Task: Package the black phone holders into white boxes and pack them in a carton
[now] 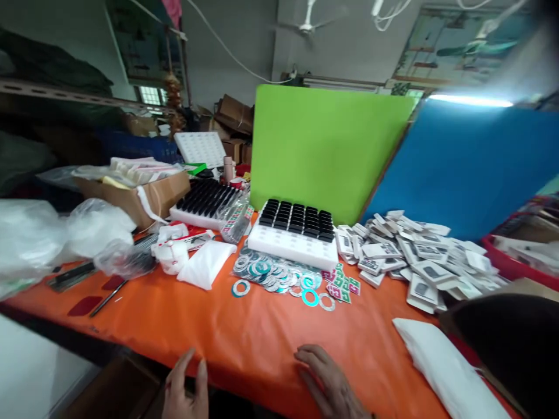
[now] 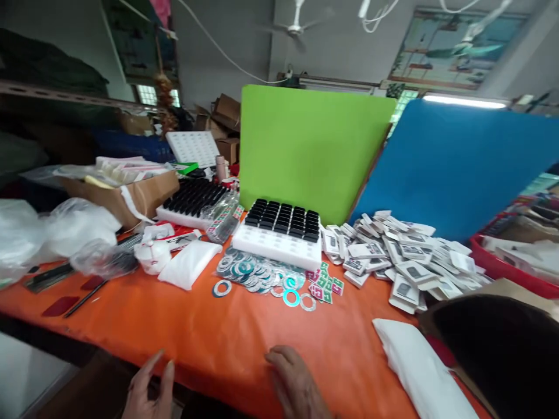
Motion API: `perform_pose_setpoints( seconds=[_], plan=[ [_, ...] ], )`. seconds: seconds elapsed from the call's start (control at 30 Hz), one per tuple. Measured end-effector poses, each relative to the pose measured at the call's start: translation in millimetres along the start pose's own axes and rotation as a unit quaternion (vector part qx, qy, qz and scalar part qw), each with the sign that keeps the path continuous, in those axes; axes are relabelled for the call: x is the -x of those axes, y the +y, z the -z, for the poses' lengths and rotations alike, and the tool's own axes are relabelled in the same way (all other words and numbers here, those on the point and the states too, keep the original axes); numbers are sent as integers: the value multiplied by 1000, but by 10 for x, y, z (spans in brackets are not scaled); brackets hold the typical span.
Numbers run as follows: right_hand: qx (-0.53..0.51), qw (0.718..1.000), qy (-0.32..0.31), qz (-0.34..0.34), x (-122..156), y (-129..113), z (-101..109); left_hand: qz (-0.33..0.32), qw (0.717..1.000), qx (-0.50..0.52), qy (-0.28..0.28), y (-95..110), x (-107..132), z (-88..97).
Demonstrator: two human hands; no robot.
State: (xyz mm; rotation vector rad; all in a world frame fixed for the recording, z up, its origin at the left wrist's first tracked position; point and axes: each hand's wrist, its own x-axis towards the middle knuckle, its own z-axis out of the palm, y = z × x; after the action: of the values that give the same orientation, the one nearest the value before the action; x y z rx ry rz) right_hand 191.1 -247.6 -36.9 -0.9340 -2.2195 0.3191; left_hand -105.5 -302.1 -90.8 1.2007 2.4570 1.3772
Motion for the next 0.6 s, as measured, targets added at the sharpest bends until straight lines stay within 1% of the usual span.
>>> perform_pose_setpoints(
  seconds=[0.03, 0.07, 0.1, 0.13, 0.17, 0.23, 0.3, 0.37, 0.43, 0.5, 0.57, 0.6],
  plan=[
    [23, 1000, 12, -8, 63, 124, 88, -66, 998, 8, -13, 263, -77, -102],
    [44, 999, 23, -17, 130, 243, 166, -127, 991, 9, -35, 473, -133, -233],
    [65, 997, 34, -25, 199, 352, 235, -182, 981, -3, -66, 625, -171, -385],
    [86, 995, 46, -32, 266, 447, 298, -233, 968, -22, -94, 723, -197, -545],
    [105, 992, 58, -34, 328, 525, 354, -276, 952, -47, -124, 773, -215, -702],
    [124, 989, 75, -36, 425, 633, 445, -343, 917, -103, -176, 774, -242, -971],
    [119, 989, 81, -40, 470, 691, 492, -380, 887, -158, -211, 711, -271, -1149],
    [102, 990, 79, -49, 471, 738, 467, -392, 869, -208, -219, 641, -299, -1234],
    [92, 991, 85, -51, 455, 806, 344, -396, 860, -239, -213, 590, -321, -1254],
    [97, 986, 131, -45, 448, 899, 138, -403, 855, -250, -209, 566, -335, -1238],
    [107, 972, 205, -43, 464, 995, -95, -408, 853, -251, -209, 573, -344, -1206],
    [110, 966, 228, -47, 480, 1035, -198, -408, 852, -251, -210, 587, -348, -1188]
  ],
)
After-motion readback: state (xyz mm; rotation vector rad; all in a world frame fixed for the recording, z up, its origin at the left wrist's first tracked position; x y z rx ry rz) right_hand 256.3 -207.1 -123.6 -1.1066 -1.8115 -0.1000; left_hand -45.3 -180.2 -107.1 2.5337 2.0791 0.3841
